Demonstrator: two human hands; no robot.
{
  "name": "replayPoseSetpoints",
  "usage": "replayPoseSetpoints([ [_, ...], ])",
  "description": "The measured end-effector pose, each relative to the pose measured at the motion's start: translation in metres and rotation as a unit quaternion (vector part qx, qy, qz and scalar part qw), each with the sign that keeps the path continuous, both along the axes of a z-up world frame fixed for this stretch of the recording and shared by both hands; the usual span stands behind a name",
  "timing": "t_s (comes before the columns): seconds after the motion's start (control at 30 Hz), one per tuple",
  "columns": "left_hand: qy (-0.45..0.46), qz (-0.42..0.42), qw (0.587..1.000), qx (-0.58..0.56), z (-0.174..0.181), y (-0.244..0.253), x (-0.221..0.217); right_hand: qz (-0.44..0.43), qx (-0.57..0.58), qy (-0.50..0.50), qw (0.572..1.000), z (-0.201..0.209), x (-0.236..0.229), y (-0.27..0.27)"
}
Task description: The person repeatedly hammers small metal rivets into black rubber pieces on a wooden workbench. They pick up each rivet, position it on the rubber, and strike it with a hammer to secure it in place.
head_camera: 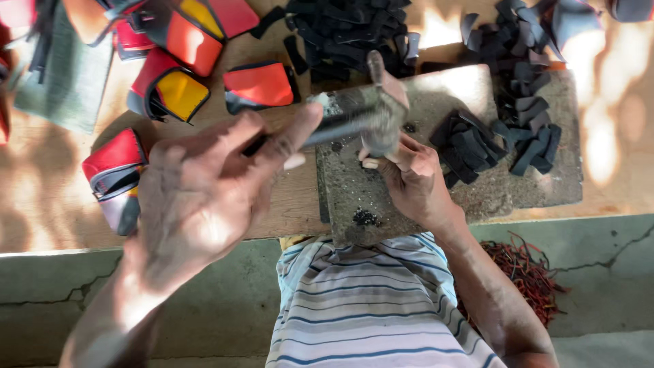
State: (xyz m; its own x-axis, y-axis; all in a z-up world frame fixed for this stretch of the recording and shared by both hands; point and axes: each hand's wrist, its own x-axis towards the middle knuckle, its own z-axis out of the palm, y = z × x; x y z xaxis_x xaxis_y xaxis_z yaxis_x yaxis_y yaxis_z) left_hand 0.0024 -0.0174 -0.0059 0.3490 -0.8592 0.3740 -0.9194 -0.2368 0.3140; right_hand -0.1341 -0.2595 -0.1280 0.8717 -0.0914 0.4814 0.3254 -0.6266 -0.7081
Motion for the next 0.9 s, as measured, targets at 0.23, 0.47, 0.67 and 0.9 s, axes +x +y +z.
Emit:
replayPoseSetpoints([
  [0.23, 0.235, 0.104, 0.963, -0.086, -0.057, -0.066, 0.001, -0.022, 0.053, 0.033, 0.998, 0.006, -0.003, -0.005],
  [0.47, 0.259, 0.09, 0.957, -0.096, -0.117, -0.1, -0.011, -0.044, 0.019, 0.052, 0.998, 0.006, -0.008, -0.004],
  [0.67, 0.104, 0.112, 0.987, -0.059, -0.113, -0.099, -0.02, -0.075, 0.233, 0.093, 0.965, 0.001, -0.01, -0.007],
  [0.9, 0.1, 0.042, 0.993, -0.037, -0.119, -0.093, -0.032, -0.078, 0.257, 0.022, 0.963, -0.007, -0.018, -0.009],
])
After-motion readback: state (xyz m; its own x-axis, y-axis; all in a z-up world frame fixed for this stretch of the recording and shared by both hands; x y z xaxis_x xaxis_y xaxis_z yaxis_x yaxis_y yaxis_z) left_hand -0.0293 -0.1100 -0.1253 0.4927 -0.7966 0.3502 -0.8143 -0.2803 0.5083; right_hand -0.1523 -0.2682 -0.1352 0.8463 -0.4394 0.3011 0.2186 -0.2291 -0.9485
